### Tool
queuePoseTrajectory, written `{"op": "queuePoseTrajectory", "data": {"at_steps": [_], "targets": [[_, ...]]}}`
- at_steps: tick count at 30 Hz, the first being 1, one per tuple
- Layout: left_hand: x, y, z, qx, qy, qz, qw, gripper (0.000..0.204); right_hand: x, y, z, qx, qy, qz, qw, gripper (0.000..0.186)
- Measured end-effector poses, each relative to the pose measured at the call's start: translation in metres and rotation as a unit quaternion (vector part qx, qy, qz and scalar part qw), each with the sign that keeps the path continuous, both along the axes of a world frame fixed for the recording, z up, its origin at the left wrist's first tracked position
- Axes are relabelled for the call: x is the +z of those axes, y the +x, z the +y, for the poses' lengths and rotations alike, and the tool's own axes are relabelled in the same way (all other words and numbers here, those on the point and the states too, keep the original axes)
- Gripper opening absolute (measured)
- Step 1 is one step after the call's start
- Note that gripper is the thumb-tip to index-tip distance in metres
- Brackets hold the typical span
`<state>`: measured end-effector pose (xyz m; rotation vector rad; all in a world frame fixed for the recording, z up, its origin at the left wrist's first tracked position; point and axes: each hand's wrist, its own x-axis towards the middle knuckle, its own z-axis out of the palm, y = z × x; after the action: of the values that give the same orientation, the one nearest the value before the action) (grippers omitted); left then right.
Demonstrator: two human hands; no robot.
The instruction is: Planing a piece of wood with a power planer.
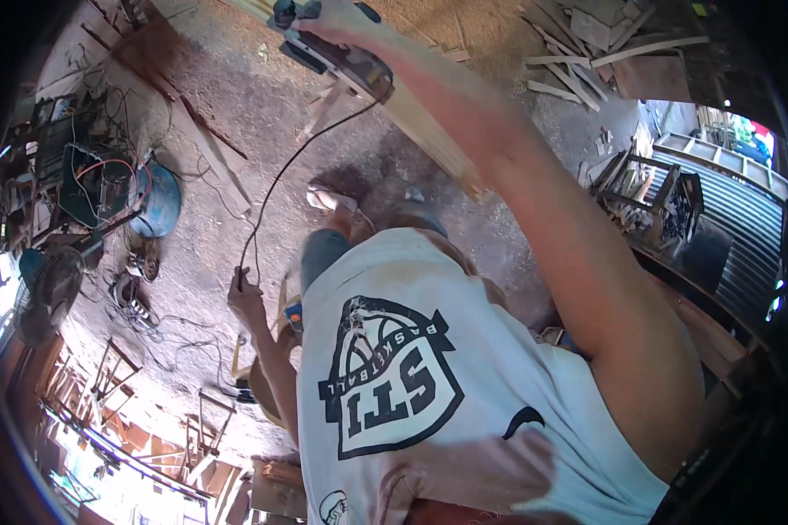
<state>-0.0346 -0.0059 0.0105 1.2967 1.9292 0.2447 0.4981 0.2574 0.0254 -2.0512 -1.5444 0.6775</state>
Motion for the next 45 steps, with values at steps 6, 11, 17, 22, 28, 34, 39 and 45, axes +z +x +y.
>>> {"op": "queuePoseTrajectory", "data": {"at_steps": [6,11,17,22,28,34,39,45], "targets": [[-0.037,0.044,-0.081,0.024,0.028,0.019,0.999,0.034,0.024,0.029,-0.217,-0.036,-0.055,0.052,0.996,0.053],[-0.011,0.120,-0.126,-0.112,0.017,0.051,0.992,0.033,0.024,0.077,-0.486,-0.120,-0.086,0.112,0.983,0.063],[0.014,0.157,-0.135,-0.102,-0.070,0.050,0.991,0.040,0.038,0.092,-0.591,-0.183,-0.146,0.140,0.962,0.060],[-0.003,0.142,-0.130,-0.056,-0.026,0.103,0.993,0.043,0.018,0.092,-0.478,-0.136,-0.051,0.138,0.980,0.057],[-0.031,0.096,-0.135,0.106,0.057,0.028,0.992,0.054,0.038,0.070,-0.280,-0.100,-0.083,0.112,0.985,0.054],[-0.042,0.088,-0.096,0.178,-0.034,0.022,0.983,0.043,0.036,0.045,-0.128,-0.064,-0.065,0.065,0.994,0.055],[-0.032,0.080,-0.038,0.176,-0.055,-0.011,0.983,0.047,0.017,0.028,-0.005,-0.047,0.007,0.037,0.998,0.054],[-0.013,0.073,0.035,0.253,-0.004,-0.070,0.965,0.051,0.023,-0.006,0.124,-0.040,0.013,0.060,0.997,0.046]]}}
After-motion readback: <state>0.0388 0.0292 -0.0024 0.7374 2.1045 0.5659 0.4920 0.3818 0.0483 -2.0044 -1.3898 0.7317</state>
